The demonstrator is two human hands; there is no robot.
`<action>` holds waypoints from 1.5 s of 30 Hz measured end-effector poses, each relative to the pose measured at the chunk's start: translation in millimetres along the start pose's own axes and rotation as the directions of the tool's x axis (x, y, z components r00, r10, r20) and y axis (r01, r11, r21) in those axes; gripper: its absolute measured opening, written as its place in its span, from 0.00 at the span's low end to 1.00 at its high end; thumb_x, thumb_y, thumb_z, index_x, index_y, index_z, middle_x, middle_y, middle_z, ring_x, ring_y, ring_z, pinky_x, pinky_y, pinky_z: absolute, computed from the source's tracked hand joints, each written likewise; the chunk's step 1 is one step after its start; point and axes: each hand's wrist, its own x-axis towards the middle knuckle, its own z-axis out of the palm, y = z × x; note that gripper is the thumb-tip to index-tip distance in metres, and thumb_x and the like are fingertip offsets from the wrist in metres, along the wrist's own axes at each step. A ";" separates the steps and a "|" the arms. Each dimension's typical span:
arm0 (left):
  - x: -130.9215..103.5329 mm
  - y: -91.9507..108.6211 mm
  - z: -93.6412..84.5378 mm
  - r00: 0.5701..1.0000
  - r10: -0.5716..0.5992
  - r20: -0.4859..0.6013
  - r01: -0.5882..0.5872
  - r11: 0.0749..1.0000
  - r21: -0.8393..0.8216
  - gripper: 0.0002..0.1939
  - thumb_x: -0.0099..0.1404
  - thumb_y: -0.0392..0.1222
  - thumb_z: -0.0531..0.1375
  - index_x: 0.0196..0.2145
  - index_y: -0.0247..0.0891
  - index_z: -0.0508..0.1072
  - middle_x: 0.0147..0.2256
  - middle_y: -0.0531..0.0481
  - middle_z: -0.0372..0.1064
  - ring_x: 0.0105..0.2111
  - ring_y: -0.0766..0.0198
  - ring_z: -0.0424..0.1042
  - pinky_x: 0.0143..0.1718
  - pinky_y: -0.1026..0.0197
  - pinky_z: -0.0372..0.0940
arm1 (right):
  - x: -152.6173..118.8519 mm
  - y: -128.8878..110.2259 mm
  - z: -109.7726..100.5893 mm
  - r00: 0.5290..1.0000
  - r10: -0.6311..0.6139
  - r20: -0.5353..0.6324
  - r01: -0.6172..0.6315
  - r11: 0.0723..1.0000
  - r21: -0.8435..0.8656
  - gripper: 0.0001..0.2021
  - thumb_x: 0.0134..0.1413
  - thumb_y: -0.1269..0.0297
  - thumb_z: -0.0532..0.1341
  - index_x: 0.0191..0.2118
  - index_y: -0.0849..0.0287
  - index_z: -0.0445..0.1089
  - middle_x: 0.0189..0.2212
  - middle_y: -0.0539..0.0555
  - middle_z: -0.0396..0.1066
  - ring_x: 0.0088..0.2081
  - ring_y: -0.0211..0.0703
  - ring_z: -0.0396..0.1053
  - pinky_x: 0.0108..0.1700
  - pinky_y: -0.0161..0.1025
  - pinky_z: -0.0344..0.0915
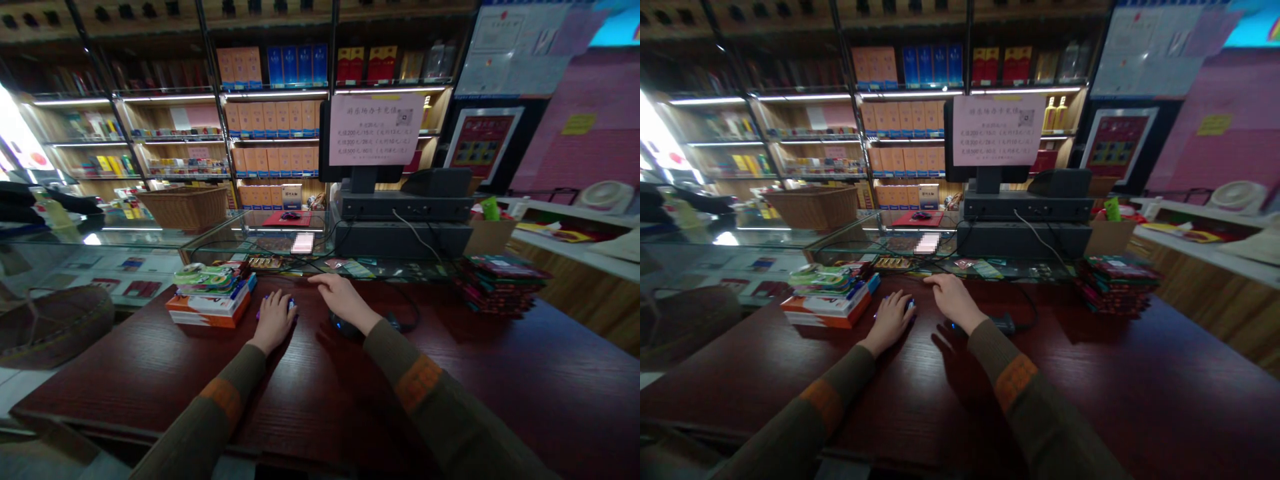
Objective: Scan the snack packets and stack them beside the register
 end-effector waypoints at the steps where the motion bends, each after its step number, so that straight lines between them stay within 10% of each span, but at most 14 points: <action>1: 2.6 5.8 1.8 1.000 -0.006 0.012 0.007 1.000 -0.013 0.22 0.72 0.47 0.53 0.58 0.35 0.70 0.62 0.34 0.64 0.63 0.42 0.62 0.64 0.38 0.56 | -0.5 4.8 -3.8 1.000 0.012 -0.006 -0.012 1.000 -0.004 0.20 0.60 0.76 0.53 0.50 0.57 0.77 0.52 0.54 0.77 0.55 0.45 0.72 0.63 0.45 0.62; 17: 48.6 48.4 18.2 0.992 -0.120 -0.025 0.094 0.880 -0.466 0.22 0.68 0.36 0.50 0.58 0.38 0.67 0.60 0.36 0.66 0.62 0.48 0.64 0.62 0.33 0.57 | -40.0 93.5 -36.7 0.939 0.282 -0.198 -0.261 0.957 0.124 0.19 0.59 0.72 0.54 0.49 0.54 0.78 0.50 0.54 0.78 0.54 0.49 0.74 0.61 0.50 0.64; 24: 42.4 25.4 -14.9 0.944 0.203 0.260 -0.090 0.918 -0.387 0.39 0.57 0.42 0.61 0.66 0.48 0.58 0.70 0.46 0.52 0.72 0.42 0.41 0.66 0.24 0.36 | -54.6 122.7 -32.6 0.918 0.320 -0.234 -0.284 0.943 0.175 0.18 0.59 0.69 0.54 0.47 0.54 0.78 0.48 0.53 0.79 0.53 0.46 0.74 0.62 0.48 0.63; 32: 42.1 24.7 -17.5 0.885 0.264 0.383 -0.136 0.935 -0.329 0.45 0.54 0.46 0.63 0.68 0.46 0.55 0.68 0.43 0.55 0.71 0.41 0.43 0.67 0.27 0.31 | -58.7 120.0 -28.7 0.936 0.285 -0.208 -0.265 0.957 0.119 0.18 0.60 0.69 0.54 0.49 0.52 0.78 0.48 0.52 0.79 0.52 0.45 0.74 0.59 0.46 0.66; 45: 43.9 37.8 -22.6 0.964 0.256 0.068 -0.202 0.877 -0.436 0.42 0.61 0.44 0.64 0.68 0.45 0.51 0.63 0.42 0.64 0.65 0.51 0.61 0.69 0.32 0.27 | -53.5 113.5 -24.1 0.936 0.294 -0.192 -0.258 0.947 0.194 0.16 0.61 0.68 0.55 0.48 0.54 0.78 0.46 0.53 0.80 0.50 0.45 0.75 0.57 0.46 0.66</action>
